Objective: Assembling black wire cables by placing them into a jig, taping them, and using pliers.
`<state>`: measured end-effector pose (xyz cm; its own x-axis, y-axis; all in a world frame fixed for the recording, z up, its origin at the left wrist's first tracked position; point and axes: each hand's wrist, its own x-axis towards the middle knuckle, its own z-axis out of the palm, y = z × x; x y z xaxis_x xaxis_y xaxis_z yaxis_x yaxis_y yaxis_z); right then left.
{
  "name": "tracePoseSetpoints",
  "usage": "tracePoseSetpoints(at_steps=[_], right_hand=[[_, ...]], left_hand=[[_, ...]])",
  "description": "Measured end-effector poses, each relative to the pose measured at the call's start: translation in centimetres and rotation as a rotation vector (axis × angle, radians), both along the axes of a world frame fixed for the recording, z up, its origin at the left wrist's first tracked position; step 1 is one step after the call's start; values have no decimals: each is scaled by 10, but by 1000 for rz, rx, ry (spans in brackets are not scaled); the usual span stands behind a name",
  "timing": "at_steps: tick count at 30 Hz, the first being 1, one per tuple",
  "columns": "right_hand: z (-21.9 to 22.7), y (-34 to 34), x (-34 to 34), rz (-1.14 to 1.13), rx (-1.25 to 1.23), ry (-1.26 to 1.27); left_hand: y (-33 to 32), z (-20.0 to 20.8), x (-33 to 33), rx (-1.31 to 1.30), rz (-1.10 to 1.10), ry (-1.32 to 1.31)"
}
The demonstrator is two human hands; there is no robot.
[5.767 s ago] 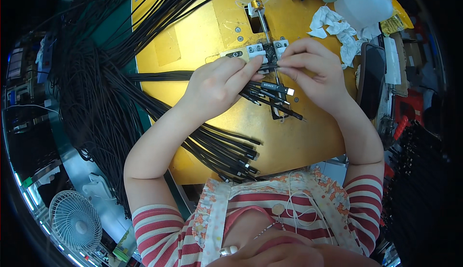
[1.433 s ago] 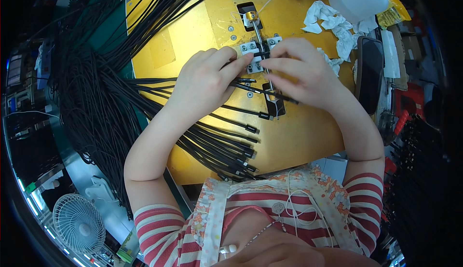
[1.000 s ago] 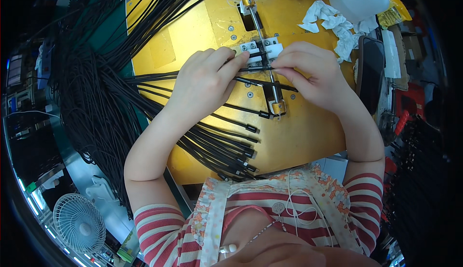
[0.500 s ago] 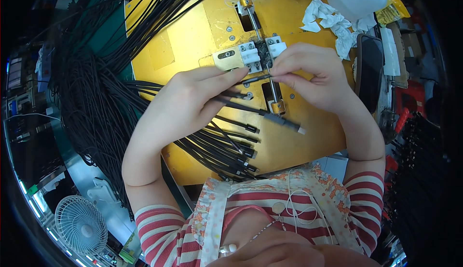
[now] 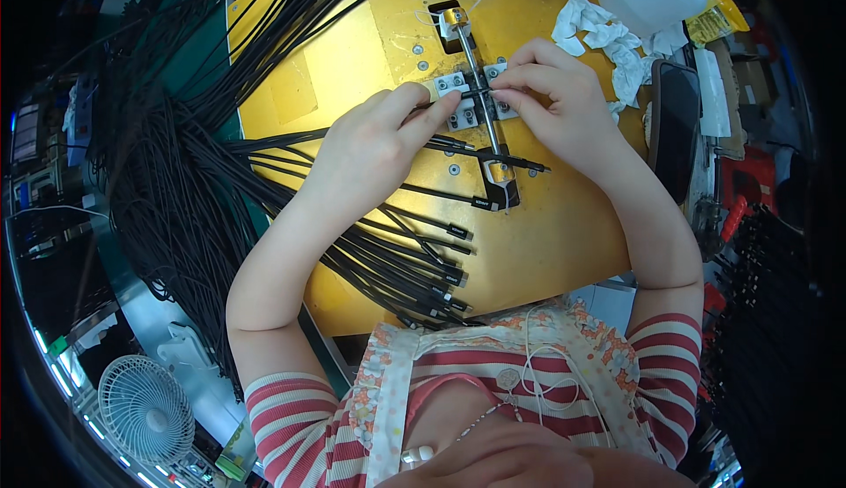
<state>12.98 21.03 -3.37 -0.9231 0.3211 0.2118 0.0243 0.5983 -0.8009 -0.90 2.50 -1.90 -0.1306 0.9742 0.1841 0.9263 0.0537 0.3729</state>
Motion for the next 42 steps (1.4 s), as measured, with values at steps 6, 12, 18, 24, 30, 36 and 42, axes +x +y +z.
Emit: tracePoseSetpoints(at_steps=[6, 12, 18, 24, 30, 36, 42], right_hand=[[3, 1, 3, 86, 221, 69], [7, -1, 5, 175, 523, 80], [8, -28, 8, 306, 198, 205], [21, -6, 12, 303, 135, 144], [17, -5, 11, 226, 88, 146], [22, -9, 10, 193, -57, 174], [30, -16, 11, 299, -74, 140]], left_hand=[[1, -3, 0, -10, -10, 9], [0, 1, 0, -23, -19, -38], [2, 0, 1, -3, -22, -42], [-1, -1, 2, -8, -2, -25], [-2, -5, -2, 18, 2, -10], [-6, 23, -8, 94, -9, -134], [-12, 35, -8, -115, -148, -414]])
